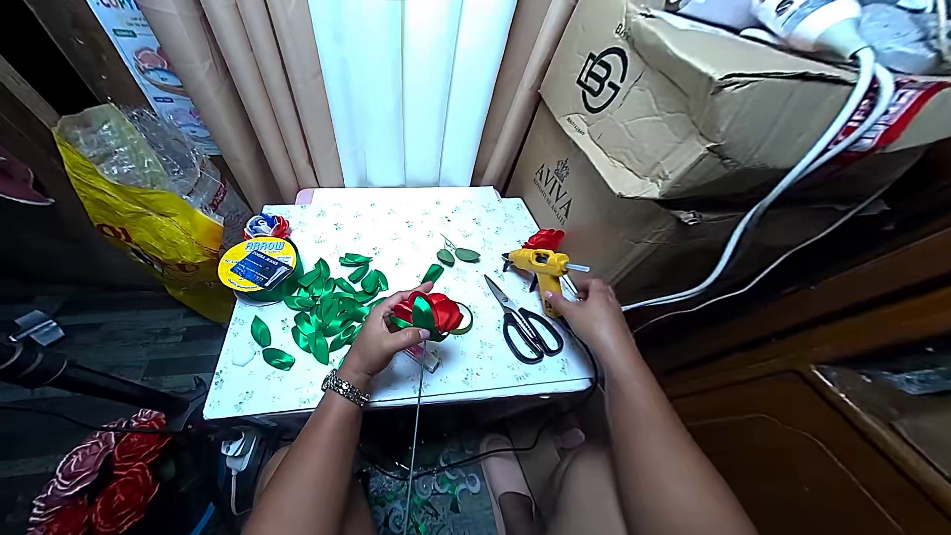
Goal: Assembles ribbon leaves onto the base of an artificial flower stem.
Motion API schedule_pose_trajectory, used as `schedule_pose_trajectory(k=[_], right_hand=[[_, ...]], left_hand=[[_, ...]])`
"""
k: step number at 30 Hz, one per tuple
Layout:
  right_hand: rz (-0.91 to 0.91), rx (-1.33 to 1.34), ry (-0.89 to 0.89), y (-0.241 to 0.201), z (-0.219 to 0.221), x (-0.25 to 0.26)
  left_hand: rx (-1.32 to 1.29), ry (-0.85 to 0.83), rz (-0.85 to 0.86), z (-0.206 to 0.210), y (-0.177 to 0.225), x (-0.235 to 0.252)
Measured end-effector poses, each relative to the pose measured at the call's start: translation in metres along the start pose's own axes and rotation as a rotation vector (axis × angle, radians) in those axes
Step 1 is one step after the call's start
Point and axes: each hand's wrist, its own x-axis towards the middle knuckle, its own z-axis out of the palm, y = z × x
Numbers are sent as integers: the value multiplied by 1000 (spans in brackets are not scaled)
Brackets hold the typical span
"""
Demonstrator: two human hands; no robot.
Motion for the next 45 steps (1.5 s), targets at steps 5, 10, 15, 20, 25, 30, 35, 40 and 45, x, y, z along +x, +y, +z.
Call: schedule_pose_trajectory(k=[5, 10, 15, 20, 25, 30, 35, 40, 45], right_hand=[[-128, 119, 23, 3, 25, 17], [-546, 238, 185, -16, 16, -14], [-805, 497, 32, -22, 21, -40], [-743, 350, 110, -26, 33, -42], [-663, 290, 113, -30, 37, -38], [-699, 259, 147, -28, 39, -36], [-706, 246, 160, -27, 38, -35], [-697, 215, 173, -27, 36, -34], [-719, 193, 182, -26, 35, -32]], left_hand=[[-47, -49, 6, 6, -6, -1], [-19, -49, 30, 6, -7, -3], [13, -73, 56, 10, -10, -4], [10, -91, 67, 10, -10, -4], [15, -93, 69, 12, -10, -4], [24, -99, 75, 12, -9, -4], [24, -90, 68, 9, -9, -4], [16, -73, 62, 8, -7, -4], [22, -81, 102, 8, -7, -4]])
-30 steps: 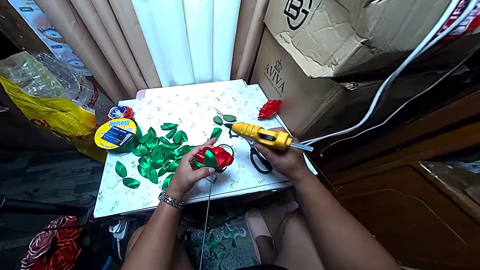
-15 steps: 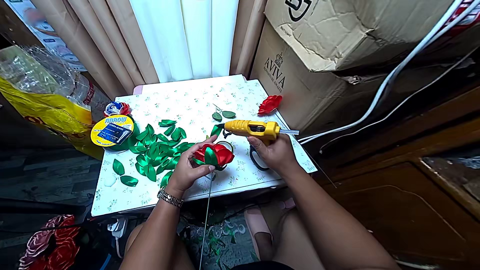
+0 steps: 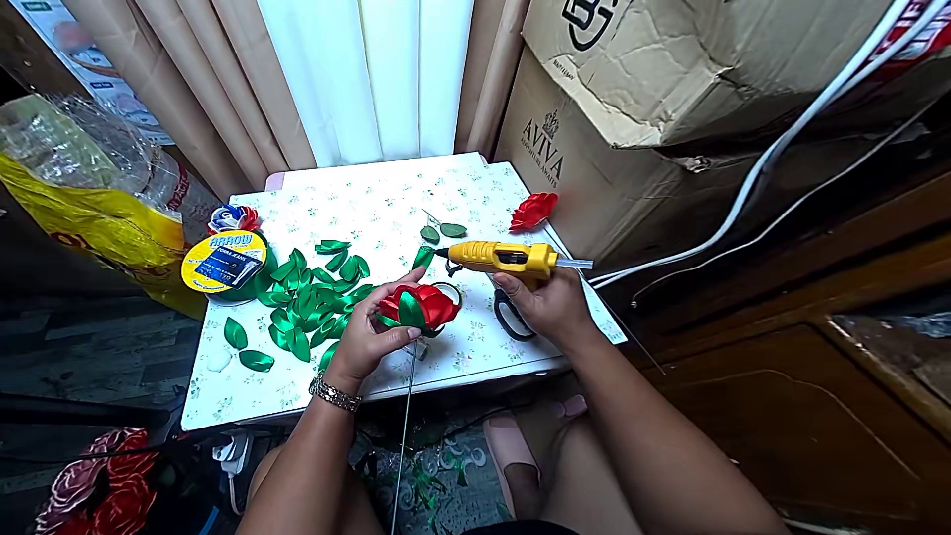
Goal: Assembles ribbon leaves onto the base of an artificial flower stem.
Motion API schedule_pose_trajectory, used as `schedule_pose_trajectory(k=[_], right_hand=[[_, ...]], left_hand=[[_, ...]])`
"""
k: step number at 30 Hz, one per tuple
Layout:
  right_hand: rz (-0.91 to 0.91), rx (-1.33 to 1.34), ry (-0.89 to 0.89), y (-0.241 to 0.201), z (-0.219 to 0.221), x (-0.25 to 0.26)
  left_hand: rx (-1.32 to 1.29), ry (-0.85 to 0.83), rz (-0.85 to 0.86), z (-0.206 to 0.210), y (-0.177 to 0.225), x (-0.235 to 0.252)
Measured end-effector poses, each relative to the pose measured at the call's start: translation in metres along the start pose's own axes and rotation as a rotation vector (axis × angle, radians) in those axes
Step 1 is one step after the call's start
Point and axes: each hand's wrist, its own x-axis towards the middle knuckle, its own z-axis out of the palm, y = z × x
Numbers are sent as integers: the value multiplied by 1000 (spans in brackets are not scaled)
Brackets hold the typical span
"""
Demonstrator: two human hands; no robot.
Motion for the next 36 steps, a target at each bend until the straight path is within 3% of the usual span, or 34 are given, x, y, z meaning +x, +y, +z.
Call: schedule_pose_trajectory(k=[12, 15, 21, 25, 27, 29, 31, 34, 36], right_hand=[[-182, -166, 24, 2, -7, 3], [31, -118, 37, 12, -11, 8], [510, 113, -103, 66, -5, 23], [601, 149, -121, 68, 3, 25], [614, 42, -13, 54, -2, 23], [446, -97, 211, 35, -10, 15], [91, -211, 384, 19, -13, 7], [-358, -147, 250, -2, 4, -2], [-503, -100, 118, -10, 24, -4]], left_hand=[[-24, 33, 20, -1, -1, 0], [-56, 36, 46, -1, -1, 0], [-315, 116, 27, 0, -1, 2], [-493, 155, 5, -4, -4, 3], [-575, 161, -6, -3, -5, 3], [-636, 146, -11, -2, -5, 3], [-697, 120, -31, 2, -4, 3], [-756, 74, -62, 12, -1, 2], [-765, 40, -75, 16, -4, 0]])
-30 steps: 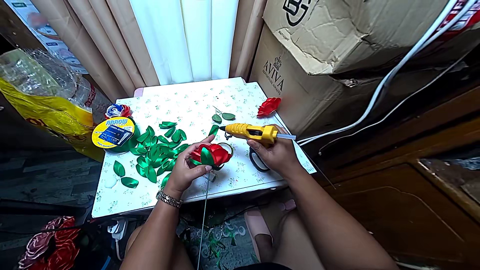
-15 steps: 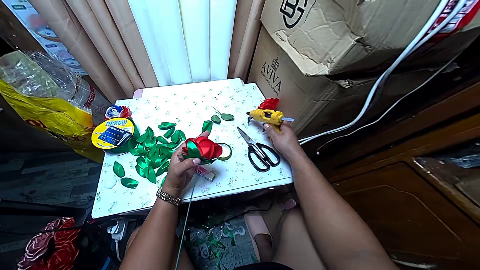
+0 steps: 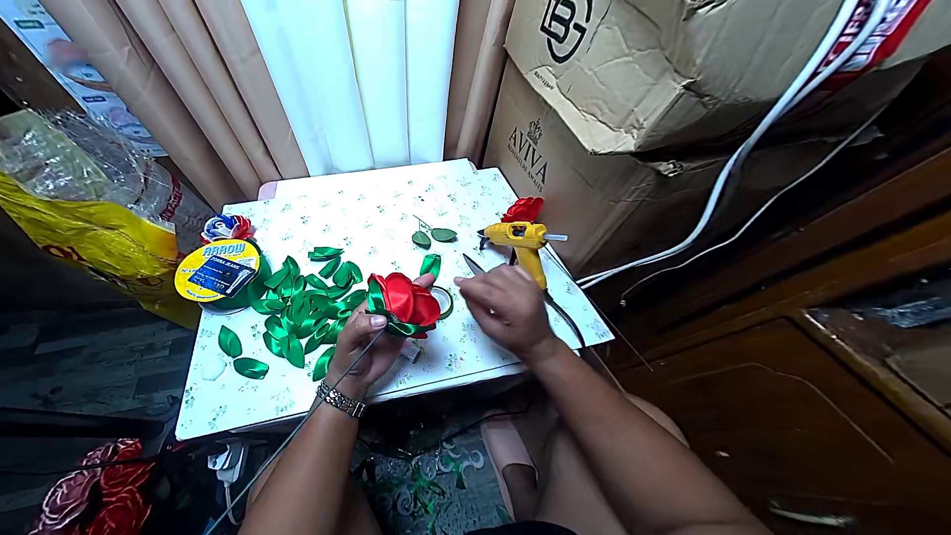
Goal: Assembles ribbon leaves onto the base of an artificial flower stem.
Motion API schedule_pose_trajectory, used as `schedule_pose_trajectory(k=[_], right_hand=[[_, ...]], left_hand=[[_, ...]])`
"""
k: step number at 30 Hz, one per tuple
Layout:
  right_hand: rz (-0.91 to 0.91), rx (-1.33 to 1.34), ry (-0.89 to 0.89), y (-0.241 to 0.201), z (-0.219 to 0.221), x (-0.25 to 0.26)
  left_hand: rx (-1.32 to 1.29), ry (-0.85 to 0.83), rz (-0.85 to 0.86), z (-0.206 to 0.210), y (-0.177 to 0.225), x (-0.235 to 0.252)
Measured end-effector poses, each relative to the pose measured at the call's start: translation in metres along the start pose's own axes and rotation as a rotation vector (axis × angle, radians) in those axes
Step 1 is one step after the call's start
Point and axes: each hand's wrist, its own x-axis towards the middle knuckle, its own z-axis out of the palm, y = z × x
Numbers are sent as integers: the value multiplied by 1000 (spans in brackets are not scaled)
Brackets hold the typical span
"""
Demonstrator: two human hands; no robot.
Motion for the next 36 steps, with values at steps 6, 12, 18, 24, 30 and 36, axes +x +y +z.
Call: schedule_pose_trajectory(k=[6, 12, 18, 24, 30, 36], right_hand=[[-49, -47, 16, 1, 29, 1], [-56, -70, 25, 5, 35, -1], [47, -26, 77, 8, 20, 8], [556, 780, 174, -11, -3, 33], [844, 1251, -68, -39, -3, 40], [959, 1242, -85, -46, 6, 39]], left_hand=[[-12, 31, -36, 1, -5, -1], [-30, 9, -45, 1, -3, -2], [69, 116, -23, 1, -1, 0], [225, 383, 20, 13, -2, 8], [299, 367, -44, 19, -8, 9], [324, 378, -51, 23, -8, 8]])
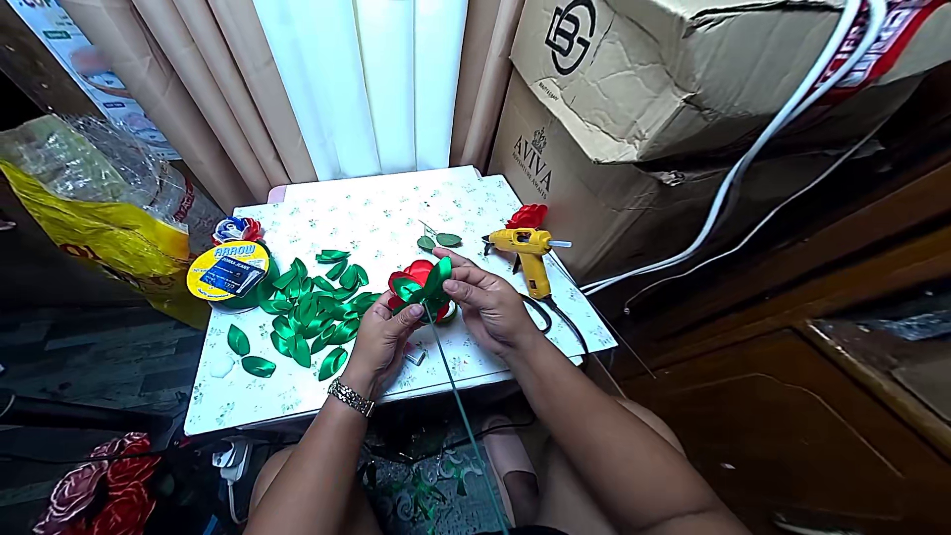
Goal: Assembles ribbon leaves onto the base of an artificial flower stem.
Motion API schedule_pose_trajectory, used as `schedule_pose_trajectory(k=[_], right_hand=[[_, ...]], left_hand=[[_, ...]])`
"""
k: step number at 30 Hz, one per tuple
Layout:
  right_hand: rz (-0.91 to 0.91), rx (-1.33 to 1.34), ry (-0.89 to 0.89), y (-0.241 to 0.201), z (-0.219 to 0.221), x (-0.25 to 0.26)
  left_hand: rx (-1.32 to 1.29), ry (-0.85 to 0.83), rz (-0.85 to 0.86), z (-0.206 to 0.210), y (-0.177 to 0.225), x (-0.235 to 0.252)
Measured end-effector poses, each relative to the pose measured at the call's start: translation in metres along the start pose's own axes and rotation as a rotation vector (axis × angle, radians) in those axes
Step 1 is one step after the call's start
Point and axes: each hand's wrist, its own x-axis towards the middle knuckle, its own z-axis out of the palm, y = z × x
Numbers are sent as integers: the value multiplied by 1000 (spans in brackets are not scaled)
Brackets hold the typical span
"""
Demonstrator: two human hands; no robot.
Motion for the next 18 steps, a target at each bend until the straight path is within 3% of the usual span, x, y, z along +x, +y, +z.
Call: schedule_pose_trajectory(k=[18], right_hand=[[15, -143, 52, 6, 3, 0]], left_hand=[[7, -3, -12, 0, 0, 1]])
